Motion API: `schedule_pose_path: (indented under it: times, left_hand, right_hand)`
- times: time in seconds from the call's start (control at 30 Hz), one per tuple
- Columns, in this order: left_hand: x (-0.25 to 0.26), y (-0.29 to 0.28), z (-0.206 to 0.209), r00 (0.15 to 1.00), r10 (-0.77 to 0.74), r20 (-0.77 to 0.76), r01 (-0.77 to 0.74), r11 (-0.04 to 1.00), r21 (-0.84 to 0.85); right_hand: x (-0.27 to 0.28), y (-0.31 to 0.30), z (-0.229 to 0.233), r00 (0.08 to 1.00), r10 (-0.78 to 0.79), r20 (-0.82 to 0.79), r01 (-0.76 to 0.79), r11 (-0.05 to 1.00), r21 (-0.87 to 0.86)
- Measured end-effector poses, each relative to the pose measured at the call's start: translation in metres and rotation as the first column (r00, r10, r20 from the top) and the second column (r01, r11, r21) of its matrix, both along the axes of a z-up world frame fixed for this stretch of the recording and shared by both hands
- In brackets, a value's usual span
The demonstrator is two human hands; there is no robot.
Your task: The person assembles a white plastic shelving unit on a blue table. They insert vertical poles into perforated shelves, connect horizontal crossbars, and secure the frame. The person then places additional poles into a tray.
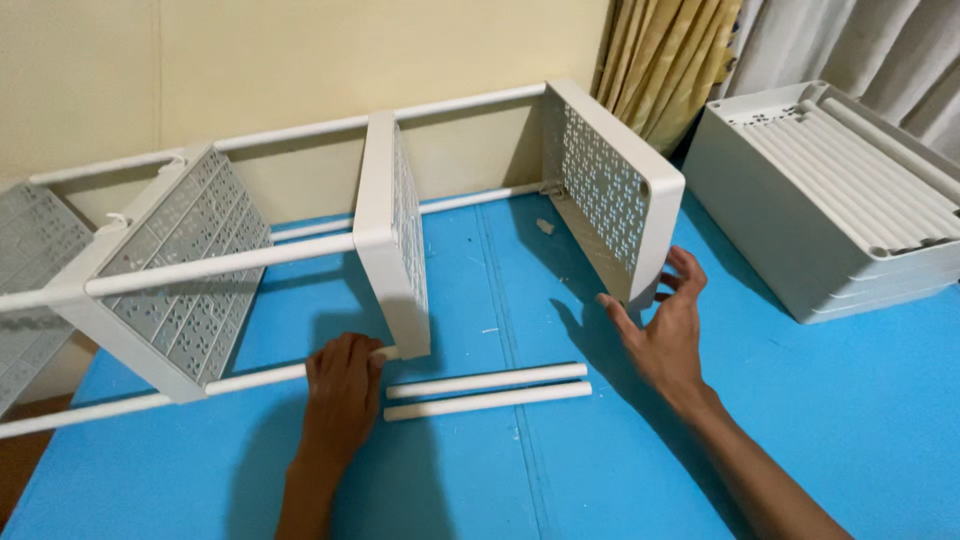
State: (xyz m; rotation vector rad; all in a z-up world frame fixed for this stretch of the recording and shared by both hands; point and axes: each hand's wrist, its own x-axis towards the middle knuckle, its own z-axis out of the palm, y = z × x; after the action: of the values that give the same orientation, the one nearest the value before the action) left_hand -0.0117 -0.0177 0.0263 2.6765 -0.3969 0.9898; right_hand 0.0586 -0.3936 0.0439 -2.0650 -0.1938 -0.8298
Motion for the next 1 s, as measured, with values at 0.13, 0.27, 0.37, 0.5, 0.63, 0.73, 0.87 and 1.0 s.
schedule_pose_path:
  times: [0.13,0.27,0.37,0.5,0.63,0.73,0.87,1.0]
  left_hand:
    - [-0.004,-0.004,0.003,1.0,0.002,0.016,-0.003,1.0,0.003]
    - [-0.009,-0.006,0.004,1.0,0.004,0.021,-0.004,1.0,0.011]
    - [-0.011,-0.01,0.011,0.997,0.003,0.071,-0.005,1.0,0.025]
    - [-0.018,-0.018,0.03,0.995,0.018,0.097,-0.022,0.999,0.038]
    - [-0.026,-0.026,0.055,0.978,-0.015,0.208,0.003,0.998,0.061]
    - [-0.029,-0.028,0.078,0.984,-0.023,0.175,0.023,1.0,0.006]
    - [-0.027,-0.033,0.101,0.976,0.013,0.218,-0.023,0.999,0.04]
    - [-0.022,-0.029,0.124,0.961,-0.016,0.277,-0.013,0.995,0.1]
  right_hand:
    - [0.004,-0.004,-0.002,0.987,-0.015,-0.162,0.017,1.0,0.015]
    - [0.006,-0.008,-0.005,0.982,-0.064,-0.179,0.054,0.997,-0.063]
    - [0.005,-0.01,-0.003,0.988,-0.076,-0.137,0.073,0.997,-0.023]
    - [0.001,-0.013,0.001,0.999,-0.017,-0.042,0.02,0.997,0.08]
    - [-0.001,-0.017,0.005,0.991,0.02,0.134,-0.038,0.991,0.127]
    - [0.0,-0.022,0.009,0.96,0.039,0.278,-0.073,0.991,0.113]
    - [0.001,-0.033,0.018,0.933,0.058,0.356,-0.1,0.99,0.102]
    - [0.005,-0.041,0.036,0.908,0.058,0.414,-0.097,0.992,0.075]
